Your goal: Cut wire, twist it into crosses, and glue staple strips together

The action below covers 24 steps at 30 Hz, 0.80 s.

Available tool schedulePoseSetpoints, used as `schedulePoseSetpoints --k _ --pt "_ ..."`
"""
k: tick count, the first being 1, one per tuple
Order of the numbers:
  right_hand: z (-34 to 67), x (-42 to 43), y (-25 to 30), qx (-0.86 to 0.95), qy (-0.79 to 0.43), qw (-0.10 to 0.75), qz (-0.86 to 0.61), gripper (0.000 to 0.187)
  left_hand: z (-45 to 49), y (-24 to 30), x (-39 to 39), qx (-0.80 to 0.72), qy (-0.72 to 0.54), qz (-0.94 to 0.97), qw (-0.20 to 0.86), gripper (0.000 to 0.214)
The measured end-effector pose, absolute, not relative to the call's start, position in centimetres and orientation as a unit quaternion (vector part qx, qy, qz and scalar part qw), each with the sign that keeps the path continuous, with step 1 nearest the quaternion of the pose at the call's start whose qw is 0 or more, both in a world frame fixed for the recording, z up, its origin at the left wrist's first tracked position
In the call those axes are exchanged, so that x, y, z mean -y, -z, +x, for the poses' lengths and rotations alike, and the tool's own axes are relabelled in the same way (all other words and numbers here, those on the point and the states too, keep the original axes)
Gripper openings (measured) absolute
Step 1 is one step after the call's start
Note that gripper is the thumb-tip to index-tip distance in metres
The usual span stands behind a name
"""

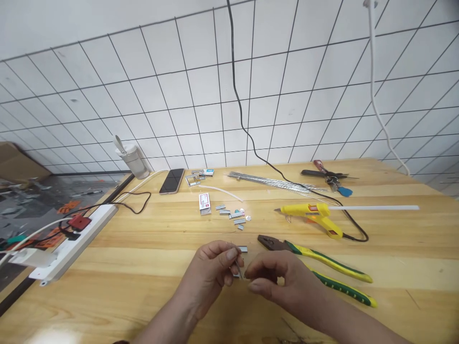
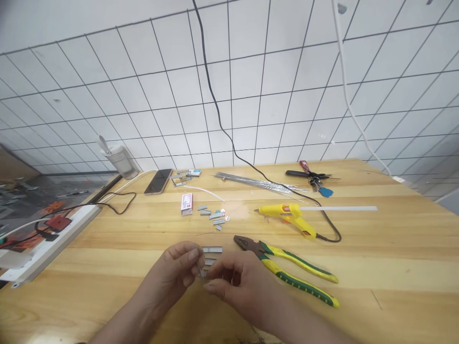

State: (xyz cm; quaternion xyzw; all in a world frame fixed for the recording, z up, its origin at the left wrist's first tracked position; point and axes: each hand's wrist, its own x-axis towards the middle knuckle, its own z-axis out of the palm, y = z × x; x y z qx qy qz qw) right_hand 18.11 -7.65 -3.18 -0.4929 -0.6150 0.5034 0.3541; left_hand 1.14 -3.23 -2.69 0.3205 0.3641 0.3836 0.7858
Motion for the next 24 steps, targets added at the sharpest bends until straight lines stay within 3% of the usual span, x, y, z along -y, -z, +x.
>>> schedulePoseSetpoints --k 10,24 --pt "17.6 7.9 3.6 0.756 -0.29 0.387 -0.441 0.012 1.4 3.4 3.5 -0.337 -0.369 0.321 0.805 0.017" --pt "17.6 8.0 4.5 0.798 -0.109 0.398 -0.44 0.019 1.4 3.5 3.8 -0.363 -0.353 0.371 0.779 0.018"
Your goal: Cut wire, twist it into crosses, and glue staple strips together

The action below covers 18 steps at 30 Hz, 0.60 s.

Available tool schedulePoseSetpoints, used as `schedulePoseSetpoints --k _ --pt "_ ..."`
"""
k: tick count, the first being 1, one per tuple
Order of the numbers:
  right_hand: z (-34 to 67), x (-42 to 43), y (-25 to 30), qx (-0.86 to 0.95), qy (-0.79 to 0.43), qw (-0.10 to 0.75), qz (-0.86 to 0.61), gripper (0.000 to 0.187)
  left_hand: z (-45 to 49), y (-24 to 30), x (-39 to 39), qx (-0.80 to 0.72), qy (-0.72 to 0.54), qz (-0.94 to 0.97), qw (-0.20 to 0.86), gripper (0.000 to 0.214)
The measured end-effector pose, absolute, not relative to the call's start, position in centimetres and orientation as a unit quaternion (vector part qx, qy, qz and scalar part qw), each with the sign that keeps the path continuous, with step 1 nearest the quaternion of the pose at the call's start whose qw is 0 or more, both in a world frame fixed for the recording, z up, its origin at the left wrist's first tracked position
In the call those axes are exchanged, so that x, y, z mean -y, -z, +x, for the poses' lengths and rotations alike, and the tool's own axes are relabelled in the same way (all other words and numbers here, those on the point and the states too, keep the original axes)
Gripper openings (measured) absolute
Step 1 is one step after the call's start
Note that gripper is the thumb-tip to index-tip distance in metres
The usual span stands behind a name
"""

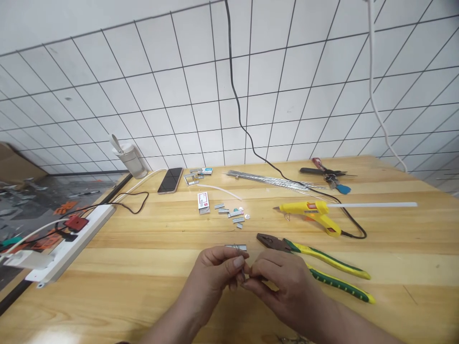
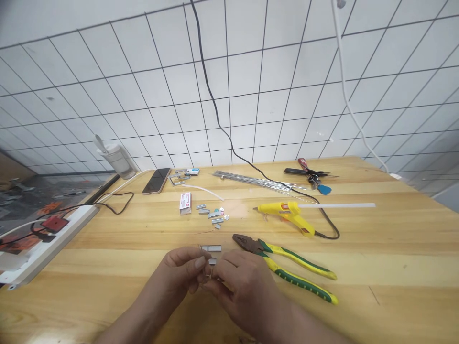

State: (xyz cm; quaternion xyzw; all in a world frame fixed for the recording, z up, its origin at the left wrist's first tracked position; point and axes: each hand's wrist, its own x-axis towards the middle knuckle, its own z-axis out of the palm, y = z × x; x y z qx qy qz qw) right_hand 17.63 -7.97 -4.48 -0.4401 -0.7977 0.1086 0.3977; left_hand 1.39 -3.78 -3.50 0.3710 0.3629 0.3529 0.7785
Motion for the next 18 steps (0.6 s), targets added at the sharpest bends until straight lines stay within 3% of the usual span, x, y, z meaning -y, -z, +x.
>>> schedulePoseSetpoints --k 12,15,18 --pt "18.0 7.7 5.0 0.803 -0.08 0.397 -0.437 0.021 1.2 3.0 4.0 -0.358 -0.329 0.438 0.756 0.018" --pt "18.3 7.7 4.7 0.792 -0.15 0.4 -0.437 0.024 1.2 2.9 4.1 -0.352 -0.327 0.436 0.761 0.021" --pt "18.4 7.5 3.8 0.699 -0.319 0.422 -0.481 0.023 1.3 2.8 4.0 -0.35 -0.318 0.427 0.771 0.022"
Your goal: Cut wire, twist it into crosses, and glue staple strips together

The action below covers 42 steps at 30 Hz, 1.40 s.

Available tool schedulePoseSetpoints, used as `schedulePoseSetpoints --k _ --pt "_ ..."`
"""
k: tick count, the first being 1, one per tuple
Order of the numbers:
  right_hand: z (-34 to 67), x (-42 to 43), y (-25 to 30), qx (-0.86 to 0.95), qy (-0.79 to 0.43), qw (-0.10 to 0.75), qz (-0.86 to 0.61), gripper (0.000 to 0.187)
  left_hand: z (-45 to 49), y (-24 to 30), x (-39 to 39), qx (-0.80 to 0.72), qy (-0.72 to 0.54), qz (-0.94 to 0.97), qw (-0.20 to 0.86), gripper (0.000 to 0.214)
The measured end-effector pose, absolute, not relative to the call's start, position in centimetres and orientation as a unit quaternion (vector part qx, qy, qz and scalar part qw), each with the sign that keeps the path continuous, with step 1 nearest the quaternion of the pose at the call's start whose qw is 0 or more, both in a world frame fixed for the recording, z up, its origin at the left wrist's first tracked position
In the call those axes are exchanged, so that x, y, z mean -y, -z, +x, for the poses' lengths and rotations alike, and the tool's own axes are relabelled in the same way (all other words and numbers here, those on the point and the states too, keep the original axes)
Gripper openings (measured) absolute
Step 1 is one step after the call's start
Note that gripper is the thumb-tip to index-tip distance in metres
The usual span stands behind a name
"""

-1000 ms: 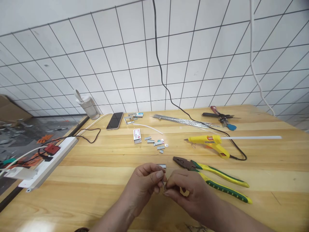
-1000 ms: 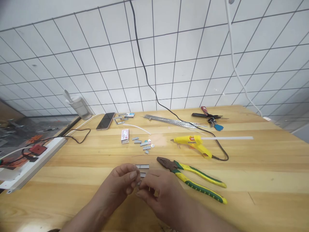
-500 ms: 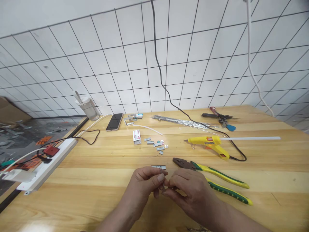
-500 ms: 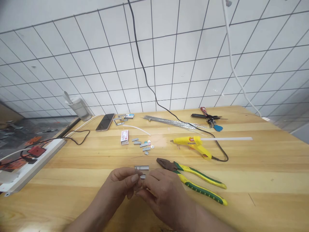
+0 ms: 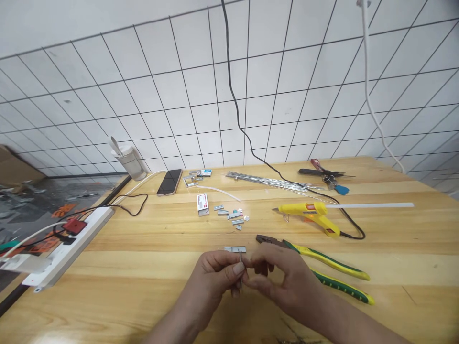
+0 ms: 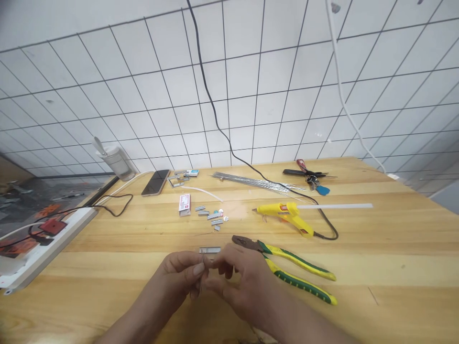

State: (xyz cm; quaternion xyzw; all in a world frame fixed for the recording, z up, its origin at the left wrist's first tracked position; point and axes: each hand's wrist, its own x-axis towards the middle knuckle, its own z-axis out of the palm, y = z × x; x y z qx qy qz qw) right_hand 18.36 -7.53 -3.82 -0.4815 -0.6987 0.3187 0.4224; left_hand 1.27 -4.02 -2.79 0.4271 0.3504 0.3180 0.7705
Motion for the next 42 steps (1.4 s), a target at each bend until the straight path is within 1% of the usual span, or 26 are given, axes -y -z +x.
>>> schedulePoseSetpoints --k 2,4,6,8,15,20,23,26,32,35,39,42 --pt "18.3 7.4 3.2 0.595 -0.469 0.434 -0.487 0.022 1.3 2.9 4.0 -0.343 -0.303 0.423 0.782 0.022" --pt "18.3 7.2 2.8 0.502 -0.585 0.441 -0.459 0.025 1.2 3.1 4.0 -0.331 -0.288 0.419 0.795 0.023" --pt "18.2 7.2 2.7 0.452 -0.644 0.438 -0.435 0.027 1.2 3.4 4.1 -0.32 -0.281 0.412 0.806 0.023" --pt "18.3 7.2 2.8 0.429 -0.668 0.43 -0.429 0.028 1.2 3.6 4.3 -0.32 -0.274 0.404 0.812 0.023" --pt "18.0 7.2 3.8 0.354 -0.721 0.446 -0.395 0.022 1.4 3.7 4.4 -0.319 -0.258 0.375 0.831 0.022" --pt "17.7 7.1 3.9 0.356 -0.726 0.456 -0.371 0.025 1.4 3.8 4.6 -0.308 -0.226 0.363 0.85 0.026" --pt "17.8 7.1 3.6 0.38 -0.712 0.457 -0.373 0.029 1.4 3.8 4.7 -0.307 -0.217 0.376 0.847 0.028" --pt "17.9 7.2 3.4 0.397 -0.687 0.469 -0.387 0.031 1.3 3.5 4.6 -0.328 -0.221 0.412 0.821 0.025" --pt "17.7 7.2 2.9 0.464 -0.581 0.499 -0.444 0.033 1.3 2.9 4.6 -0.381 -0.231 0.469 0.763 0.023" --pt "17.7 7.0 3.1 0.433 -0.614 0.485 -0.447 0.034 1.4 2.9 4.7 -0.378 -0.233 0.459 0.77 0.023" --pt "18.4 6.6 3.9 0.38 -0.68 0.483 -0.399 0.038 1.4 2.7 4.7 -0.386 -0.241 0.424 0.783 0.024" --pt "18.7 6.5 4.1 0.389 -0.685 0.467 -0.401 0.032 1.4 2.7 4.7 -0.383 -0.247 0.417 0.787 0.024"
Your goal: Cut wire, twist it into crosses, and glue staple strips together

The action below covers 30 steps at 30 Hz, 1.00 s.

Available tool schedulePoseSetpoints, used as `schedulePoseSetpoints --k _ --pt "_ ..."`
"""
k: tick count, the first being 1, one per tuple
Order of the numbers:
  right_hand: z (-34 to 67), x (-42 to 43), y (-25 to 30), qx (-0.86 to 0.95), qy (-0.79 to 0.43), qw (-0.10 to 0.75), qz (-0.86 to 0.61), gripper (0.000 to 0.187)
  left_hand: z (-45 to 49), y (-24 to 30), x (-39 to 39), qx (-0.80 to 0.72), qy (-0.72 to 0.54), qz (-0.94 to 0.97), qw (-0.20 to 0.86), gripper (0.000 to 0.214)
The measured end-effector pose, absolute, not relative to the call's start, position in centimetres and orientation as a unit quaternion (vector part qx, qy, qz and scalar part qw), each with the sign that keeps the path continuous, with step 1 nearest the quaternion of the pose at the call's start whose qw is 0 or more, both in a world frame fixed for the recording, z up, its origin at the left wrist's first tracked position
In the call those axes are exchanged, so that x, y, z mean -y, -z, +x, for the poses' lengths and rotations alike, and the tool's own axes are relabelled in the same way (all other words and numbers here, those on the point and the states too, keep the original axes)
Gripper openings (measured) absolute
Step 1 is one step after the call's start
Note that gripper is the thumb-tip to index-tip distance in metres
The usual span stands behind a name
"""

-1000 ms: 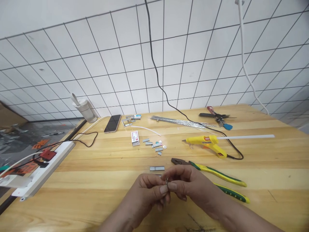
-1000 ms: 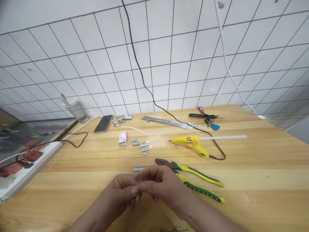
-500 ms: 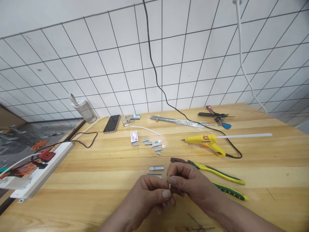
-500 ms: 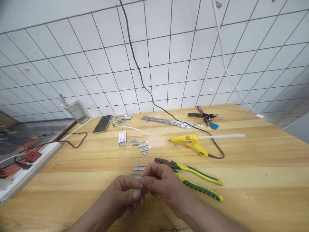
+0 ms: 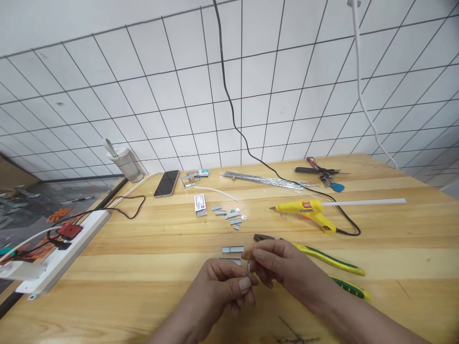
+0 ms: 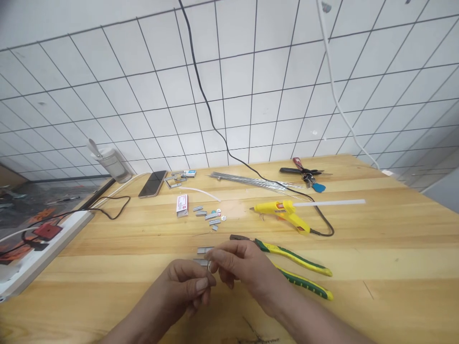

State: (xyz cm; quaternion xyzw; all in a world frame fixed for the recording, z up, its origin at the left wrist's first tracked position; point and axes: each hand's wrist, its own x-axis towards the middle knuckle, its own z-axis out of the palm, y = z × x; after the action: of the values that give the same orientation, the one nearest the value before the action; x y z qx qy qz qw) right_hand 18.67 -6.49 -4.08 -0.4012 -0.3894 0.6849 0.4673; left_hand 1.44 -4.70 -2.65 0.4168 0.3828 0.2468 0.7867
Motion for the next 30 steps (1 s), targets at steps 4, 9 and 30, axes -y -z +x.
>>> schedulePoseSetpoints --k 4,9,30 --pt "18.5 6.6 3.7 0.417 -0.68 0.446 -0.407 0.027 1.3 3.2 4.6 -0.369 -0.238 0.403 0.803 0.022" --pt "18.2 6.6 3.3 0.415 -0.683 0.444 -0.404 0.03 1.0 3.9 4.4 -0.343 -0.215 0.403 0.821 0.023" --pt "17.9 6.7 3.6 0.449 -0.637 0.449 -0.437 0.026 1.4 3.1 4.6 -0.376 -0.244 0.491 0.747 0.024"
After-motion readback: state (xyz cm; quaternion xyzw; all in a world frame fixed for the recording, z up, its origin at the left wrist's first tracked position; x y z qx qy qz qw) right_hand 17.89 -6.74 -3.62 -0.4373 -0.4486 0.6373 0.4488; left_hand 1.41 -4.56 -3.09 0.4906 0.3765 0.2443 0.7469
